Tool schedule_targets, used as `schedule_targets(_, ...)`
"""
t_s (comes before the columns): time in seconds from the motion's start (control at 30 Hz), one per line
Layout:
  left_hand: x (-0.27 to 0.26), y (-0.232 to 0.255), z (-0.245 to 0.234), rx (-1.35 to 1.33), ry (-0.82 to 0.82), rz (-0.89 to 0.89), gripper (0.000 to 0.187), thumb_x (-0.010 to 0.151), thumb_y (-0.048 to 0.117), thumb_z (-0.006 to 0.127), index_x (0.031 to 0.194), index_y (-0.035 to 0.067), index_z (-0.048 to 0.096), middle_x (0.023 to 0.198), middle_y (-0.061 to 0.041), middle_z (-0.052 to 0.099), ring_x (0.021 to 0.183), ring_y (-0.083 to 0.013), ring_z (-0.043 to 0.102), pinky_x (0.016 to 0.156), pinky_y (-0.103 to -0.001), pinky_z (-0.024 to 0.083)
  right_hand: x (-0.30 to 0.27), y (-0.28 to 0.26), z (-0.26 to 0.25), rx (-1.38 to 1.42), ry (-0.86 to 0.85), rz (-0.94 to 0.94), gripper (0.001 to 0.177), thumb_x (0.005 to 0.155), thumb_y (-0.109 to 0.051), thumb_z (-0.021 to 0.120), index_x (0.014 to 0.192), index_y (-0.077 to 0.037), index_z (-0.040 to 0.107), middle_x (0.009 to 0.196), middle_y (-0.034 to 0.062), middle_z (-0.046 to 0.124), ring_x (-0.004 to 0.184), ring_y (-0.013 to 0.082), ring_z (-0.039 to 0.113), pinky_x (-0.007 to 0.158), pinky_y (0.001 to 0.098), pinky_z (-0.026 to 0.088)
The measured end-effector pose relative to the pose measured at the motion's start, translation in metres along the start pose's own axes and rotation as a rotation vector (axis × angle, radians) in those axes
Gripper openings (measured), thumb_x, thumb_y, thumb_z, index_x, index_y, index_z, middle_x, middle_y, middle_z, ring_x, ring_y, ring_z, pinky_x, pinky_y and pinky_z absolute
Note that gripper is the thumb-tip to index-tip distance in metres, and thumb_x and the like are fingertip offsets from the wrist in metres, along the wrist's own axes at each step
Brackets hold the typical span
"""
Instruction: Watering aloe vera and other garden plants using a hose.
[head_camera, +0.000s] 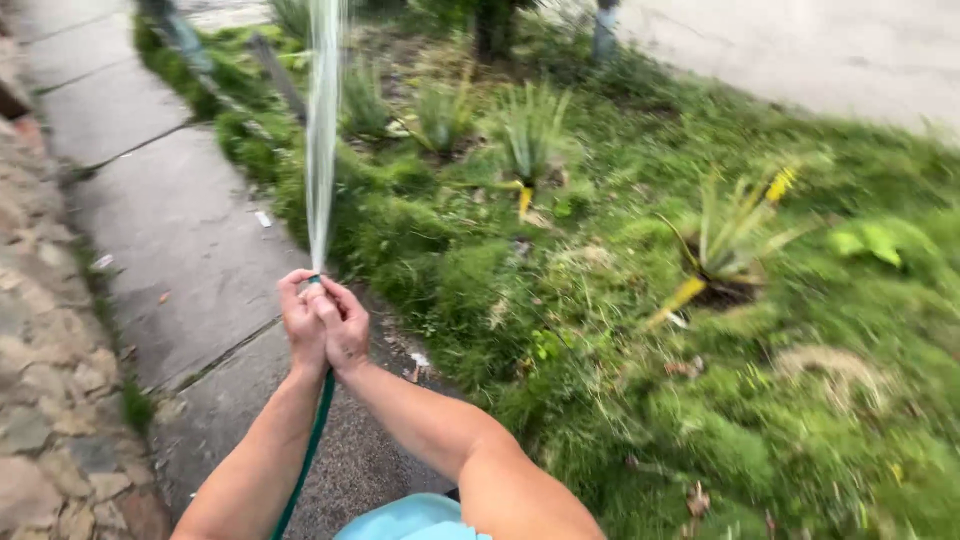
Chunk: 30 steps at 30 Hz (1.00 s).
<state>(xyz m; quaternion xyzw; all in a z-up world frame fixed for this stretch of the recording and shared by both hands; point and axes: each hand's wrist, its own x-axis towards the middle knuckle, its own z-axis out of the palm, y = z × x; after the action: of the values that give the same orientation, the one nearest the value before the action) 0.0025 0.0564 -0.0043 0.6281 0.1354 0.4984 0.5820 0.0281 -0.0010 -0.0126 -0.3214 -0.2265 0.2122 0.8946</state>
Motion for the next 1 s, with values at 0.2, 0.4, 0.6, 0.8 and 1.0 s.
schedule_targets(0.2, -0.003, 0.000, 0.010, 0.138, 0.063, -0.018, 0.020, 0.103, 0.010, 0.054, 0.123, 0.010, 0.052, 0.088, -0.001, 0.052, 0.075, -0.0084, 0.050, 0.062, -0.025, 0.045, -0.002, -0.015, -0.004, -0.039, -0.001, 0.067, 0.044, 0.098, -0.019, 0.065, 0.137, -0.001, 0.063, 0.116, 0.0053, 0.069, 0.103, 0.0112, 0.063, 0.094, 0.0261, 0.052)
schedule_targets(0.4, -0.017, 0.028, 0.029, 0.374, 0.067, 0.106, 0.021, 0.102, 0.013, 0.057, 0.123, 0.009, 0.057, 0.093, -0.004, 0.063, 0.081, -0.0130, 0.061, 0.069, -0.029, 0.053, -0.003, -0.008, -0.021, 0.069, -0.018, 0.022, 0.044, 0.100, -0.018, 0.064, 0.138, 0.003, 0.060, 0.119, 0.0080, 0.068, 0.105, 0.0138, 0.063, 0.097, 0.0281, 0.051)
schedule_targets(0.6, -0.022, 0.032, 0.044, 0.372, 0.070, -0.102, 0.020, 0.101, 0.017, 0.057, 0.121, 0.012, 0.056, 0.075, -0.006, 0.070, 0.066, -0.0128, 0.067, 0.059, -0.032, 0.054, -0.008, -0.033, -0.025, 0.088, 0.010, 0.110, 0.044, 0.099, -0.017, 0.059, 0.138, 0.002, 0.056, 0.119, 0.0093, 0.068, 0.105, 0.0146, 0.064, 0.098, 0.0290, 0.052)
schedule_targets(0.8, -0.029, 0.027, 0.057, 0.336, 0.057, -0.063, 0.019, 0.102, 0.015, 0.059, 0.120, 0.012, 0.058, 0.072, -0.008, 0.067, 0.064, -0.0148, 0.065, 0.057, -0.034, 0.053, -0.006, -0.029, -0.045, 0.043, 0.038, 0.077, 0.044, 0.101, -0.019, 0.058, 0.139, 0.003, 0.056, 0.122, 0.0086, 0.066, 0.108, 0.0161, 0.062, 0.099, 0.0302, 0.051)
schedule_targets(1.0, -0.027, 0.021, 0.059, 0.329, 0.014, -0.129, 0.020, 0.100, 0.016, 0.057, 0.120, 0.013, 0.057, 0.071, -0.007, 0.067, 0.063, -0.0155, 0.065, 0.056, -0.034, 0.052, -0.006, -0.041, -0.042, 0.018, 0.042, 0.076, 0.047, 0.099, -0.021, 0.057, 0.140, 0.001, 0.054, 0.121, 0.0102, 0.066, 0.108, 0.0177, 0.064, 0.100, 0.0319, 0.052)
